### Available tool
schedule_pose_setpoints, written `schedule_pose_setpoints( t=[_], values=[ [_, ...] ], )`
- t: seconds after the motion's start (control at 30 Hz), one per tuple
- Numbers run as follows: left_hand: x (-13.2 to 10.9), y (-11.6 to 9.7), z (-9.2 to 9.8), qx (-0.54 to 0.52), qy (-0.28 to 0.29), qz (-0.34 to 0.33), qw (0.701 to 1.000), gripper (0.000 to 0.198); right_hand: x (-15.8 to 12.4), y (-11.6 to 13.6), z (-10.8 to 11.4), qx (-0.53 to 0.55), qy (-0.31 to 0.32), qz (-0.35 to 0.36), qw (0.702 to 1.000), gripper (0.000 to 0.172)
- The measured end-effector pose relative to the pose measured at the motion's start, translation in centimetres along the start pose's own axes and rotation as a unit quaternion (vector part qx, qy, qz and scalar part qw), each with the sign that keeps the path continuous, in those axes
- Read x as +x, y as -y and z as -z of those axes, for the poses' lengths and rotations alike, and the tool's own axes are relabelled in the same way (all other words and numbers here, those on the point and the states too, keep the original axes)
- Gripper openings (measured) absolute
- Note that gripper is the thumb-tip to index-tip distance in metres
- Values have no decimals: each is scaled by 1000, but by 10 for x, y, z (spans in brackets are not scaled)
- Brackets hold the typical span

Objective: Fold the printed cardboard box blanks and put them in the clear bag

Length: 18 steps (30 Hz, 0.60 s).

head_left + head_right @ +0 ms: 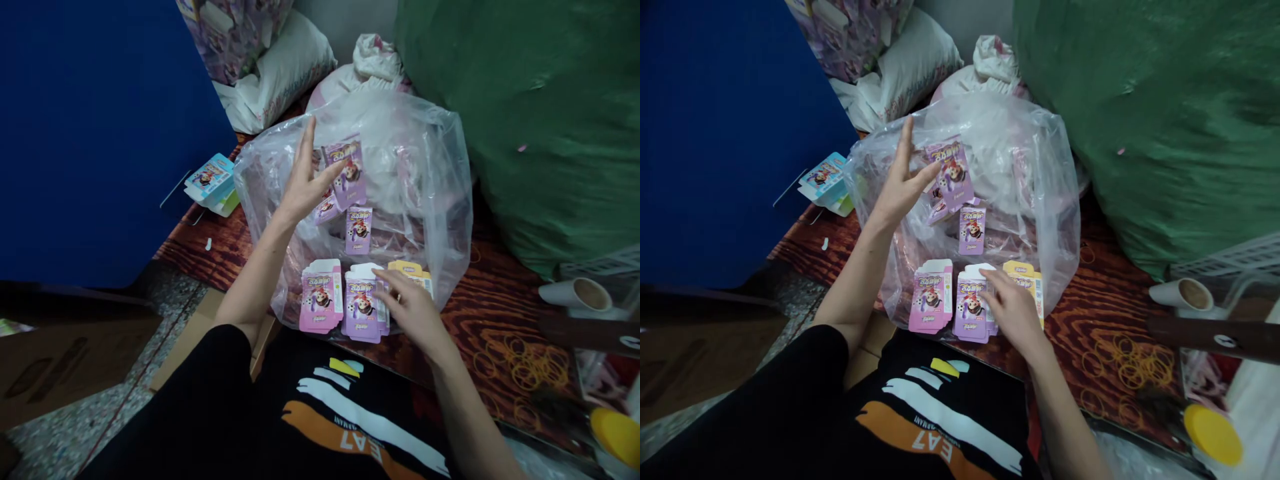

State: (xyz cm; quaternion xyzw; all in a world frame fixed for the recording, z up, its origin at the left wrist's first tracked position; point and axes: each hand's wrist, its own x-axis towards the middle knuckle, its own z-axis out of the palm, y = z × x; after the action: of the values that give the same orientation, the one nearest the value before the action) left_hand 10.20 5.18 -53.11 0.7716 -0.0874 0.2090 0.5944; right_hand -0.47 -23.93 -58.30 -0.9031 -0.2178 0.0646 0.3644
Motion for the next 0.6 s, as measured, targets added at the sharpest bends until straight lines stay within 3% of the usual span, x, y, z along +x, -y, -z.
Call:
schedule_pose_setpoints(
  t=[0.07, 0.13, 0.23, 0.3, 0.37, 0.43, 0.5, 0.6],
  values=[
    [3, -2, -3, 34, -1, -24, 999, 87, -12, 0, -11, -116, 65, 20, 991, 54],
    [-16, -11, -12, 25, 41, -14, 999, 77, -17, 0, -21, -193, 103, 31, 975, 65],
    [-68, -30, -25, -29, 127, 33, 991, 55, -12, -2, -25, -232, 101, 40, 967, 46],
    [-102, -40, -31, -66, 163, 82, 981, 46, -4, 1, -16, -188, 50, 56, 979, 21],
    [-126, -44, -36, -99, 195, 136, 966, 50, 4, 11, -3, -84, -24, 87, 992, 5],
    [-139, -42, -41, -143, 243, 174, 943, 64, 9, 28, 11, 24, -84, 126, 988, 9],
    [-144, -37, -47, -204, 315, 191, 907, 70, 12, 46, 19, 93, -104, 161, 977, 11],
    [-145, -33, -55, -272, 375, 230, 856, 56, 14, 59, 23, 161, -100, 173, 966, 17]
  ],
)
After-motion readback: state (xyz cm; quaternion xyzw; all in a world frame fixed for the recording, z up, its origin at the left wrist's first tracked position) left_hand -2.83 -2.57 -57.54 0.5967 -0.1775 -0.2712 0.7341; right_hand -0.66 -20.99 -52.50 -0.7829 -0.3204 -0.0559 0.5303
